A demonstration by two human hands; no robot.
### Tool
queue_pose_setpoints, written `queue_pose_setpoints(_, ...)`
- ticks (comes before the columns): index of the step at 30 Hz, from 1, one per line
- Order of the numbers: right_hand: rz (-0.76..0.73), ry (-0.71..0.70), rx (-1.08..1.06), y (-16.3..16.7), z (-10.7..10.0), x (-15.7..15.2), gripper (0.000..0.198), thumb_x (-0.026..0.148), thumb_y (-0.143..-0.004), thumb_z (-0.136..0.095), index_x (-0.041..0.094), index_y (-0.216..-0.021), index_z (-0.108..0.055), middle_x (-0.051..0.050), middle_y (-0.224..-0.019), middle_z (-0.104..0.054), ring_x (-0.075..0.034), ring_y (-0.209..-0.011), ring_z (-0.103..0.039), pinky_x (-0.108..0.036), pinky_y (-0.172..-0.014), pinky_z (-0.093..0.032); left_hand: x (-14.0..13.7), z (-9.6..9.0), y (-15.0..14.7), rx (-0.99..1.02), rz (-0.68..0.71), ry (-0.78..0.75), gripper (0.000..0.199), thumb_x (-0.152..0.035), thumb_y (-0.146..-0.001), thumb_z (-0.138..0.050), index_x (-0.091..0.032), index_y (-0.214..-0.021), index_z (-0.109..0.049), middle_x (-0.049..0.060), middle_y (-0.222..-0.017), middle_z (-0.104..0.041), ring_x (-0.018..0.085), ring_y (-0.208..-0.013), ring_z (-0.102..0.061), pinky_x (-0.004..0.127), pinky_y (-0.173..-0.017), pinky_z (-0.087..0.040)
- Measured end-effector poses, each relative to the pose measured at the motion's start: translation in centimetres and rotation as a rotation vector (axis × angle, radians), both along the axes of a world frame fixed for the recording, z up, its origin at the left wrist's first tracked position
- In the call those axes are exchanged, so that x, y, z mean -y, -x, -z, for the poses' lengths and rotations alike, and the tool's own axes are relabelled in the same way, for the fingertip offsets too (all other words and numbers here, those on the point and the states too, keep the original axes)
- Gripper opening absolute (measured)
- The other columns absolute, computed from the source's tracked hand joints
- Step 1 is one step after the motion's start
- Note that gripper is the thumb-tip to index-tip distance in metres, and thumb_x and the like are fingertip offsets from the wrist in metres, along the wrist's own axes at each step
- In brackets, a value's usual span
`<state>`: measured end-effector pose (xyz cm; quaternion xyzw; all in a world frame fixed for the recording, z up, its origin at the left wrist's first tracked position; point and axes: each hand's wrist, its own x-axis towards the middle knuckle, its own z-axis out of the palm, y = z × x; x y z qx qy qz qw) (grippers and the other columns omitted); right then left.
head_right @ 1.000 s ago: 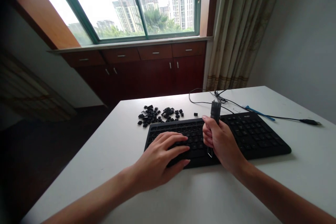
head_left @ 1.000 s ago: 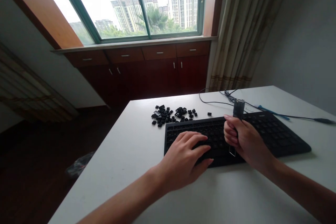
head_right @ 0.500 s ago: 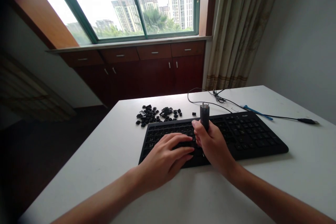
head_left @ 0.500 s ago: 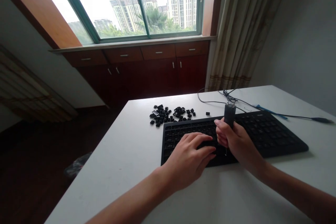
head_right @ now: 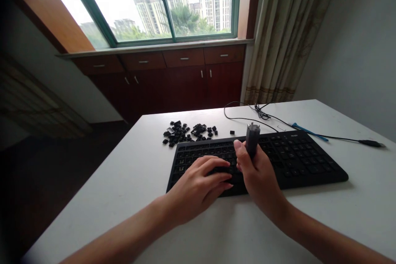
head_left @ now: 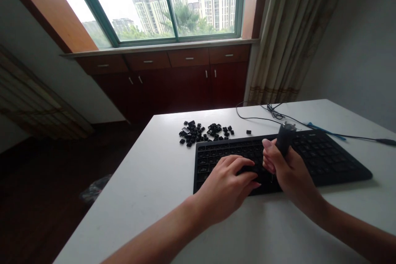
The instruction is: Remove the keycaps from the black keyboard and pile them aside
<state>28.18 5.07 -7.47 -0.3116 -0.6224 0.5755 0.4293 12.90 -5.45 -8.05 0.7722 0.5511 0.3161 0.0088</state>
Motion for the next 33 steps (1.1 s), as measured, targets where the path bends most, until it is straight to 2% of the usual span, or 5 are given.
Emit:
queue_pose_setpoints(5, -0.014, -0.052, 0.034, -0.7, 0.3, 1.0, 0.035, 0.051, -0.098, -0.061, 0.022, -0.079, -0.051, 0.004, -0.064, -0.046, -0.013, -0.059, -0.043, -0.027, -0.055, -0.038, -0.3, -0.2, 0.1, 0.151, -0.052, 0.131, 0.017, -0.039, -0.093, -0.073, -0.025, -0.104, -0.076, 0.005, -0.131, -0.067, 0.025, -0.121, -0.061, 0.045, -0.106, -0.049)
queue_pose_setpoints(11, -0.124, 0.227, -0.054, 1.3, -0.2, -1.1, 0.042, 0.050, -0.090, -0.071, 0.021, -0.073, -0.047, 0.006, -0.061, -0.042, -0.009, -0.051, -0.035, -0.023, -0.046, -0.034, -0.6, -0.2, 0.0, 0.206, -0.067, 0.177, 0.015, -0.034, -0.090, -0.077, -0.026, -0.103, -0.076, 0.005, -0.133, -0.066, 0.028, -0.123, -0.059, 0.049, -0.107, -0.048)
queue_pose_setpoints(15, -0.125, 0.299, -0.127, 1.5, -0.2, -1.6, 0.042, 0.045, -0.086, -0.076, 0.021, -0.070, -0.046, 0.007, -0.061, -0.039, -0.008, -0.050, -0.032, -0.022, -0.044, -0.031, -0.6, -0.3, 0.0, 0.196, -0.059, 0.165, 0.013, -0.033, -0.092, -0.074, -0.025, -0.103, -0.075, 0.006, -0.132, -0.066, 0.028, -0.122, -0.059, 0.049, -0.106, -0.048)
queue_pose_setpoints(24, -0.183, 0.322, -0.023, 2.3, -0.5, -1.5, 0.043, 0.042, -0.086, -0.075, 0.021, -0.065, -0.044, 0.008, -0.056, -0.036, -0.007, -0.045, -0.031, -0.021, -0.040, -0.026, -0.4, -0.2, -0.1, 0.206, -0.040, 0.141, 0.004, -0.027, -0.094, -0.072, -0.026, -0.096, -0.074, 0.004, -0.130, -0.064, 0.024, -0.123, -0.058, 0.044, -0.107, -0.046)
queue_pose_setpoints(33, -0.422, 0.192, -0.210, 0.7, -0.2, -0.8, 0.041, 0.038, -0.091, -0.071, 0.021, -0.064, -0.045, 0.007, -0.054, -0.036, -0.008, -0.046, -0.031, -0.023, -0.044, -0.027, 0.0, -0.5, -0.5, 0.189, -0.054, 0.121, 0.032, -0.028, -0.092, -0.069, -0.020, -0.118, -0.052, 0.011, -0.128, -0.063, 0.027, -0.120, -0.059, 0.046, -0.107, -0.048)
